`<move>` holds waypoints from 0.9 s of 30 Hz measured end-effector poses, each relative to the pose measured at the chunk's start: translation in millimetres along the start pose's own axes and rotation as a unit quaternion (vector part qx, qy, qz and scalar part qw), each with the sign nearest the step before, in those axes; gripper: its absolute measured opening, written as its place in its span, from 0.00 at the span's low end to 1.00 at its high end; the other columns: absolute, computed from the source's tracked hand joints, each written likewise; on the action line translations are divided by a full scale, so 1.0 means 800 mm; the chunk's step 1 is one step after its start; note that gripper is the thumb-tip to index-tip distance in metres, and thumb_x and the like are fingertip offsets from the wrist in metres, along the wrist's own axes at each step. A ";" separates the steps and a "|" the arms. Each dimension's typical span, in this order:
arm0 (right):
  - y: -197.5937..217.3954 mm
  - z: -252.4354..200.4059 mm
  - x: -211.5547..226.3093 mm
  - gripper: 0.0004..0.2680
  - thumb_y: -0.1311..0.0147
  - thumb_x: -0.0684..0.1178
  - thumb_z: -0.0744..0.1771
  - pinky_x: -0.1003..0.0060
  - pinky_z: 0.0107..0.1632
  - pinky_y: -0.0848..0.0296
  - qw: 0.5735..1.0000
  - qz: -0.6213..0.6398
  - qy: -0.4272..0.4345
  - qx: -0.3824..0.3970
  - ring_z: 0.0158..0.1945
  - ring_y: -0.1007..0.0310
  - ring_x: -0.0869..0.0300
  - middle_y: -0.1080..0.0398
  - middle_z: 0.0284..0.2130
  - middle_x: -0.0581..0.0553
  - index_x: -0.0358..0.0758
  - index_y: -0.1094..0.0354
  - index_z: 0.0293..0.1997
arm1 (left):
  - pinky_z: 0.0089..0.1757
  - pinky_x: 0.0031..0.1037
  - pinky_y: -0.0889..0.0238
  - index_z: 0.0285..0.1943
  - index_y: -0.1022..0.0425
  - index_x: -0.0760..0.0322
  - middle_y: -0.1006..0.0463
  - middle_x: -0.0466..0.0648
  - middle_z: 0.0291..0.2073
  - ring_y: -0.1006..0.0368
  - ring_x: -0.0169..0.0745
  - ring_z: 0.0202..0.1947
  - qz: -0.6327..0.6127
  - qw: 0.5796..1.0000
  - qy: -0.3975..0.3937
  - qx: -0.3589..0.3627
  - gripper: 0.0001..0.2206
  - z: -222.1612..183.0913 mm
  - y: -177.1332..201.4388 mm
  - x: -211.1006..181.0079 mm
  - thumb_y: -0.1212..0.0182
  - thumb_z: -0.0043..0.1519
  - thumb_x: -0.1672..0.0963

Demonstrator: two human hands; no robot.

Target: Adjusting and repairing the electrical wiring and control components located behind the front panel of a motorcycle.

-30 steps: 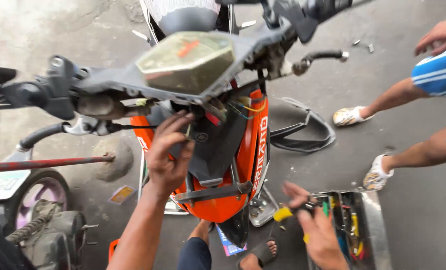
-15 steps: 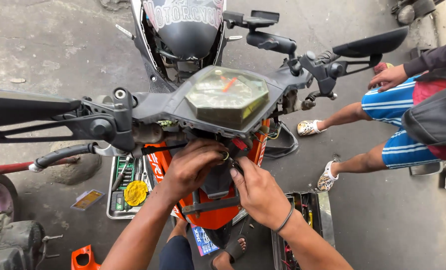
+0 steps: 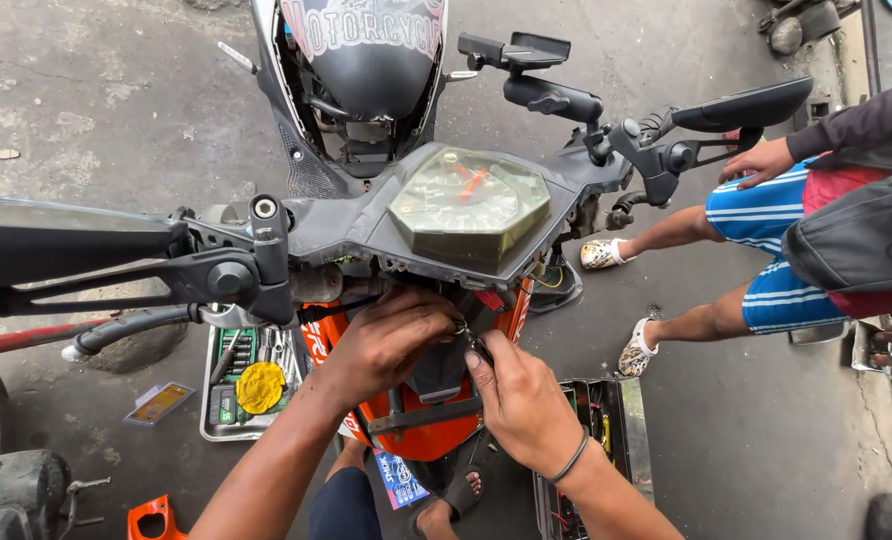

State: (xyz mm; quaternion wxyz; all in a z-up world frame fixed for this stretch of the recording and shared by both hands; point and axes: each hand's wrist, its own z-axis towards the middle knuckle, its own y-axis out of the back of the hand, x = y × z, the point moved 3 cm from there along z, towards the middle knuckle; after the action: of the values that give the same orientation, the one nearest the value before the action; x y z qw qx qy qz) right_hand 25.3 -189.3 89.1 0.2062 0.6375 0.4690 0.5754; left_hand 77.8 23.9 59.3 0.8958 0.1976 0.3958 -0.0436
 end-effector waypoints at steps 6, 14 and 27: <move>-0.017 -0.006 -0.003 0.10 0.52 0.53 0.76 0.45 0.26 0.46 0.999 0.011 -0.002 -0.043 0.19 0.39 0.43 0.34 0.19 0.39 0.37 0.36 0.46 | 0.52 0.39 0.24 0.52 0.24 0.73 0.17 0.58 0.50 0.20 0.56 0.53 -0.030 0.999 0.020 -0.006 0.04 0.002 -0.002 0.000 0.43 0.73 0.66; -0.037 -0.040 0.017 0.20 0.58 0.61 0.75 0.61 0.50 0.18 0.950 0.304 -0.059 -0.043 0.46 0.16 0.58 0.17 0.40 0.49 0.35 0.31 0.65 | 0.61 0.44 0.24 0.50 0.26 0.70 0.15 0.53 0.55 0.19 0.57 0.62 -0.045 0.999 0.007 -0.002 0.04 0.001 0.000 0.002 0.46 0.75 0.64; -0.025 0.005 0.036 0.10 0.41 0.51 0.72 0.60 0.44 0.13 0.946 0.109 0.054 -0.299 0.41 0.12 0.52 0.16 0.39 0.41 0.33 0.21 0.48 | 0.57 0.42 0.24 0.60 0.27 0.67 0.17 0.56 0.57 0.20 0.58 0.61 0.004 0.999 0.026 0.030 0.08 -0.017 -0.007 0.019 0.41 0.75 0.59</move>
State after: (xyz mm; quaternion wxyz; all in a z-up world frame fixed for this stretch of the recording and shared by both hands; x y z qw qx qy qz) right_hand 18.9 -154.7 87.2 0.2981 0.5617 0.2136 0.7416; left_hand 77.6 25.1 38.1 0.8791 0.2272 0.4164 -0.0471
